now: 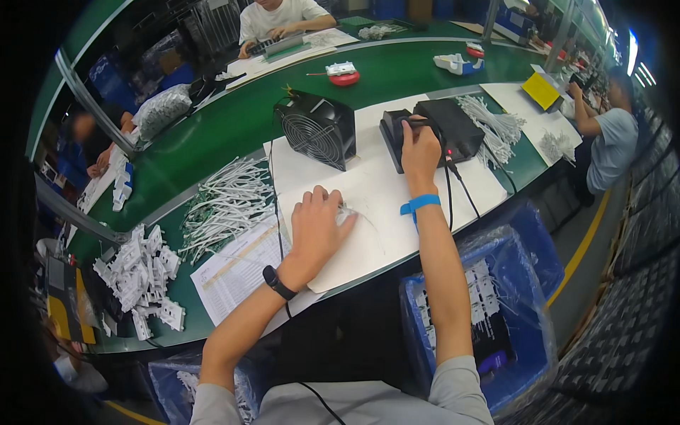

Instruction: Soldering wires onto small electronic components at an assembly line station.

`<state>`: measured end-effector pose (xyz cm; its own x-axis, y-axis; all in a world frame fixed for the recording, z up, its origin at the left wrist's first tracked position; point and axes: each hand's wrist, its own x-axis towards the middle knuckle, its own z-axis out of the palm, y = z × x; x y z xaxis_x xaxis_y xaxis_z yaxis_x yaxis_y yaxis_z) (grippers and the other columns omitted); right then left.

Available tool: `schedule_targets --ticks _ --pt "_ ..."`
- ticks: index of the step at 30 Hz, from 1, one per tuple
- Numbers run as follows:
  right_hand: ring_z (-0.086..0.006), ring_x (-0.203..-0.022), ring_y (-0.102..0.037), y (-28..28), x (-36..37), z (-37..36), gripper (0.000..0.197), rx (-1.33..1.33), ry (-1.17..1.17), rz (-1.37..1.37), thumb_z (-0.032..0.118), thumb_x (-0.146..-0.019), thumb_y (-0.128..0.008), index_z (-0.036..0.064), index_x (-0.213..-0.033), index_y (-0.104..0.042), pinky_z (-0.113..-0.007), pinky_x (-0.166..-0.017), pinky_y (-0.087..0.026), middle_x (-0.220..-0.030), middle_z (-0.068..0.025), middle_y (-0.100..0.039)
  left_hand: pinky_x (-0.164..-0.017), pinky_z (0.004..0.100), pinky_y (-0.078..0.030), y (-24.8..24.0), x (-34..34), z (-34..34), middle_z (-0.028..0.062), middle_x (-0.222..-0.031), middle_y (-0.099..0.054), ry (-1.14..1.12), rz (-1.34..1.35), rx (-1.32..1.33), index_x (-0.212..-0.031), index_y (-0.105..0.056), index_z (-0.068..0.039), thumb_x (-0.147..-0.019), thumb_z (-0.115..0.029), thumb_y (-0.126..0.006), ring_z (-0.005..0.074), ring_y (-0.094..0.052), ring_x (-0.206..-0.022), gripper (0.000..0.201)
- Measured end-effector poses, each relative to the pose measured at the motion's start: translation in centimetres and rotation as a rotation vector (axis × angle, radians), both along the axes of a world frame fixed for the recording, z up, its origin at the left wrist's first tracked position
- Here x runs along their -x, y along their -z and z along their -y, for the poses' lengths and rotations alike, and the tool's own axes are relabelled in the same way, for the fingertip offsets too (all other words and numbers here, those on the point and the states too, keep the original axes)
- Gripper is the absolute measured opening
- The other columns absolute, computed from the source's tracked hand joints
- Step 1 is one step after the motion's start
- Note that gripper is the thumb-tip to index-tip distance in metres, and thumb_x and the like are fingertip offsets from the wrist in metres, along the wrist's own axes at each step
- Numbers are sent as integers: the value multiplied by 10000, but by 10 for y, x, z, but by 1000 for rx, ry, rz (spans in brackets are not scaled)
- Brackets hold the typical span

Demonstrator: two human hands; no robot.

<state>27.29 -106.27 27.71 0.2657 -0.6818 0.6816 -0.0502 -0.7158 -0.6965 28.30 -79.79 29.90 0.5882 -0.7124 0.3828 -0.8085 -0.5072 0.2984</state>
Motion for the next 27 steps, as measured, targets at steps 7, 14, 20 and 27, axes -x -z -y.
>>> schedule_targets --ticks 7,14,20,27 --pt "-283 -725 -643 -1 3 -3 286 -95 -3 -54 285 -989 -654 11 -1057 -699 -388 -694 -498 -819 -124 -684 -739 414 -516 4 -11 1 124 -961 -681 -1 26 118 -893 -741 -39 -863 -202 -716 297 -646 -884 168" --pt "-256 -738 -638 -1 2 -2 288 -118 -2 -61 295 -991 -651 22 -1067 -697 -375 -699 -493 -833 -111 -677 -701 365 -536 -6 -31 -15 97 -1064 -714 49 -358 163 -938 -797 -70 -837 -175 -722 259 -692 -785 164" --pt "-118 -612 -589 0 0 0 214 -64 14 -9 175 -962 -707 -3 -1080 -714 -272 -600 -475 -730 -55 -667 -709 365 -537 -8 -32 -19 63 -1049 -689 155 -331 120 -996 -812 -109 -841 -140 -705 247 -688 -783 191" --pt "-122 -588 -574 -4 2 -2 191 -51 23 -31 186 -968 -697 21 -1063 -718 -286 -582 -466 -687 -53 -645 -805 389 -542 -18 -42 -26 95 -1098 -636 365 -211 -20 -1068 -802 -109 -844 -74 -644 285 -681 -878 276"
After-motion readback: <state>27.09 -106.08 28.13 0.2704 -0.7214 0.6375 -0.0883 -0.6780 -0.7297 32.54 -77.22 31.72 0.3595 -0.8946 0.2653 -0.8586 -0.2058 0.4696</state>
